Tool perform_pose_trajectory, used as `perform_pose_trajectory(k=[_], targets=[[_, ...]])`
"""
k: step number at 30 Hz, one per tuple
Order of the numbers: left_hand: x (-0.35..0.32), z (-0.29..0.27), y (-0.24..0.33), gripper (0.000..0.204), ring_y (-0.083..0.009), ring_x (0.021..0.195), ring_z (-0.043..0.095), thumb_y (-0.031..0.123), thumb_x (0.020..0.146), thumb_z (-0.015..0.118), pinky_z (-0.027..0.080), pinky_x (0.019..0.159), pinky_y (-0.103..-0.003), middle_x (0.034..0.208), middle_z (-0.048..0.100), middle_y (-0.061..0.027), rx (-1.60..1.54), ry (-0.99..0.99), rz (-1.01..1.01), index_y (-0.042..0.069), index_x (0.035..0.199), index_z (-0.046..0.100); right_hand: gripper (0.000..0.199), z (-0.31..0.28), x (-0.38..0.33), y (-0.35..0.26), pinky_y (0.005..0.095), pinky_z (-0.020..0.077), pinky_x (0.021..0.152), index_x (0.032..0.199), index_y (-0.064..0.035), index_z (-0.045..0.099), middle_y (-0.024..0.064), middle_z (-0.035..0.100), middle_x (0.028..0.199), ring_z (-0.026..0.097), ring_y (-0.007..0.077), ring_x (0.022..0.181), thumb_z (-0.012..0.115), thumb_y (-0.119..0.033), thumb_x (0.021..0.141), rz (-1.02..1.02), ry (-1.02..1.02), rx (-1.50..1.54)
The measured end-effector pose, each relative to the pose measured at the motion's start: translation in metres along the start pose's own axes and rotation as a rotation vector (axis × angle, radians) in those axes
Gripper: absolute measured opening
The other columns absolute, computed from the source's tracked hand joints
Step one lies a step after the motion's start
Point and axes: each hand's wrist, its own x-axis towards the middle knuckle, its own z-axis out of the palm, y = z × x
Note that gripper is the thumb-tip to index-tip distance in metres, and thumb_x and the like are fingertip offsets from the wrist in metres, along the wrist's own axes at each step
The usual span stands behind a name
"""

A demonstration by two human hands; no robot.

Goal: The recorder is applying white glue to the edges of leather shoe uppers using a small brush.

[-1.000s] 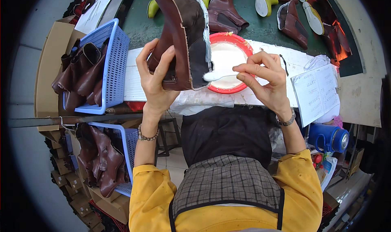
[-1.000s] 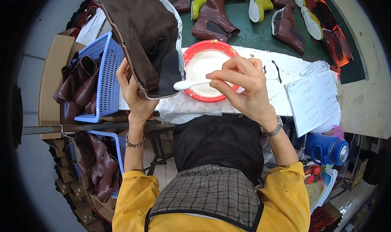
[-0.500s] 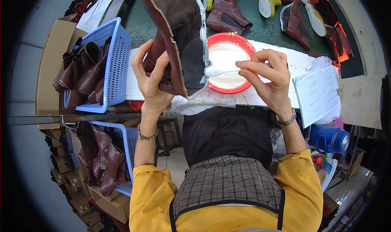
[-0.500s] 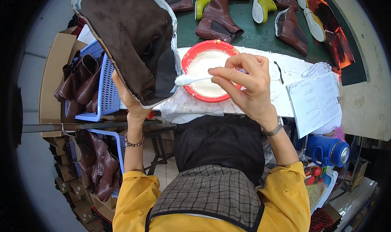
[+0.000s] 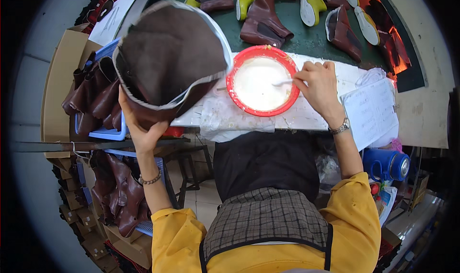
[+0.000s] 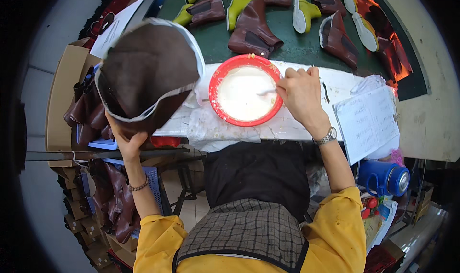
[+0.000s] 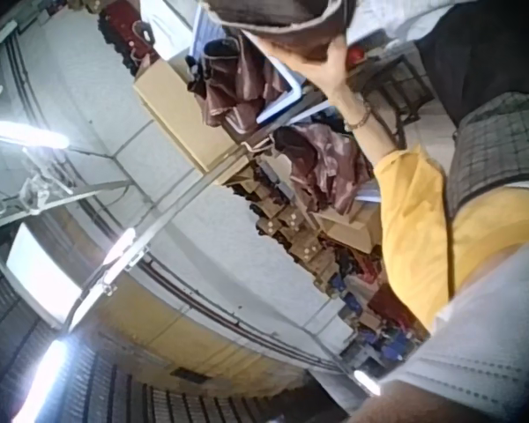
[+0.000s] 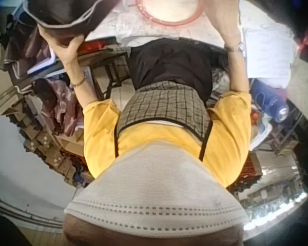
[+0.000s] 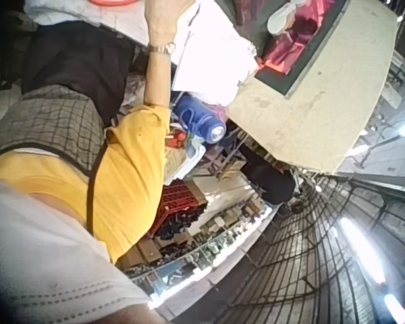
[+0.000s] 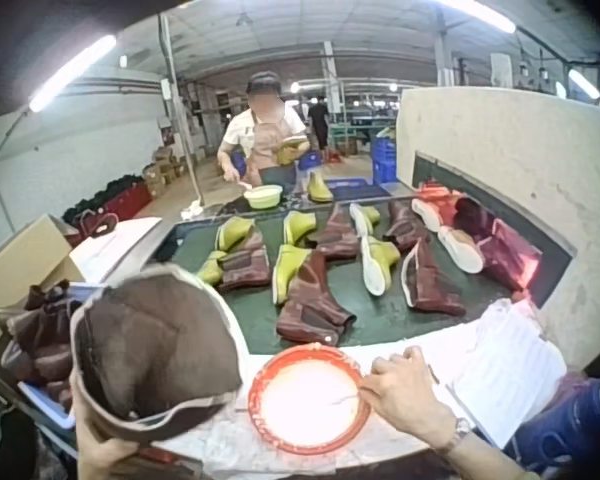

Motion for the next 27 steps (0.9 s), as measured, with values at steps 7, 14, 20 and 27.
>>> perform_pose_trajectory(k=[7,14,20,27], targets=[[-0.053,-0.11,-0.088,0.093,-0.0401,0.12,0.066,0.004,0.067,0.079,0.05,0.108,-0.051,0.135,0.064,-0.024,-1.003,-0.348,-0.354,-0.005,0.153,0.042,0.015,-0.012,0.003,0.001,0.0387,0.046,0.067,0.094,-0.0098,0.081,0.004,0.072,0.092,0.066,0.0217,0.075,0.077,-0.022,0.087,0.294,-0.071,0.407],[-0.079,-0.124,-0.154,0.078,-0.0428,0.135,0.052,0.034,0.087,0.062,0.038,0.118,-0.05,0.15,0.053,-0.0244,-0.954,-0.512,-0.138,-0.007,0.15,0.043,0.016,-0.025,0.047,-0.032,0.0274,0.0475,0.068,0.099,-0.0058,0.081,0.0042,0.071,0.089,0.067,0.0137,0.071,0.083,-0.01,0.084,-0.105,0.326,0.799],[-0.073,-0.13,-0.149,0.078,-0.041,0.138,0.049,0.035,0.088,0.062,0.035,0.119,-0.051,0.152,0.051,-0.0218,-0.942,-0.517,-0.107,-0.004,0.152,0.041,0.013,-0.024,0.014,-0.025,0.026,0.0477,0.069,0.096,-0.0048,0.081,0.0043,0.071,0.087,0.065,0.0111,0.07,0.083,-0.008,0.084,0.025,0.275,0.877],[-0.096,-0.119,-0.141,0.079,-0.0389,0.142,0.045,0.037,0.09,0.062,0.033,0.12,-0.051,0.155,0.049,-0.0187,-0.981,-0.574,-0.145,-0.001,0.155,0.039,0.014,-0.025,0.038,-0.037,0.0262,0.0455,0.066,0.097,-0.0033,0.08,0.0057,0.071,0.087,0.064,0.0104,0.067,0.083,-0.009,0.085,-0.012,0.281,0.89]])
